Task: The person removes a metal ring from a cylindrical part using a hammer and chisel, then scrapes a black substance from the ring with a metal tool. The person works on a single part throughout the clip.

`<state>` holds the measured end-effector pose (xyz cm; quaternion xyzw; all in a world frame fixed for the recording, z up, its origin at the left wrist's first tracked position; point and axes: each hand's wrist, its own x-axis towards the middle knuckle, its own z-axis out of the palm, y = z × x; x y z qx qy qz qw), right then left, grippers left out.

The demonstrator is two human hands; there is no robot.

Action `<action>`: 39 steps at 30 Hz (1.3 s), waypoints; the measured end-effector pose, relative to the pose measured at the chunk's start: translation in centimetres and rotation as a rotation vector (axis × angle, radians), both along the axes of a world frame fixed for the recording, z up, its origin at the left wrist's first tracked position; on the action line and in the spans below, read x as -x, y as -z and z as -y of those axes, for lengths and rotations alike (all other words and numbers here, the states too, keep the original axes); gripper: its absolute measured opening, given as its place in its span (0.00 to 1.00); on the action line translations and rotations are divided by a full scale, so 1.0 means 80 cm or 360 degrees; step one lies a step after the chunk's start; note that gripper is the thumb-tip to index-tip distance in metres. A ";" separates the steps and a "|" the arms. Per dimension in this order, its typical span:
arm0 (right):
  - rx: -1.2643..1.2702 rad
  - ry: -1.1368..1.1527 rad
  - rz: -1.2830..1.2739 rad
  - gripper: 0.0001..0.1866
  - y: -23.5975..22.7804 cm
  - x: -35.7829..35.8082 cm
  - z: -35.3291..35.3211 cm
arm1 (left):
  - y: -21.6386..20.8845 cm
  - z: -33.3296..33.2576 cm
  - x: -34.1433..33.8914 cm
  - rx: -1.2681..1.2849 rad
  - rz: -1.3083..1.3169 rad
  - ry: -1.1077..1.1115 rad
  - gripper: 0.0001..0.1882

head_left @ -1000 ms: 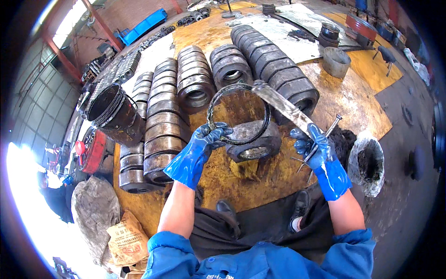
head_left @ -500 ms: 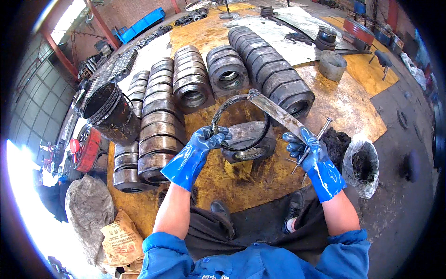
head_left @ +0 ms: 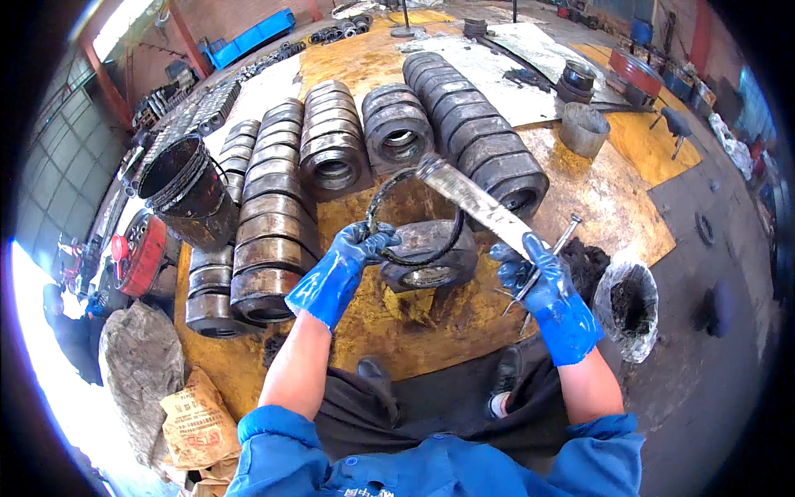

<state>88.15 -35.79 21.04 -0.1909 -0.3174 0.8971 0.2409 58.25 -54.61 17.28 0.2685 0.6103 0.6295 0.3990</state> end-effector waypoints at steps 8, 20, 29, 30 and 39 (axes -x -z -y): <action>0.0013 0.0587 -0.0201 0.17 -0.034 -0.064 -0.082 | 0.011 -0.001 0.022 -0.0071 0.0434 -0.0218 0.16; -0.0152 0.1147 0.0435 0.25 0.184 -0.370 -0.190 | 0.004 0.010 0.013 -0.0087 0.0472 -0.0270 0.18; -0.0996 0.1257 0.1791 0.17 0.315 -0.505 -0.145 | 0.072 0.024 0.079 -0.0066 0.0421 -0.0145 0.22; -0.1319 0.1296 0.2040 0.17 0.319 -0.497 -0.143 | 0.066 0.021 0.076 -0.0059 0.0396 -0.0116 0.22; -0.1863 0.0028 0.3310 0.20 0.335 -0.452 -0.116 | 0.090 0.029 0.112 0.0044 0.0434 -0.0124 0.24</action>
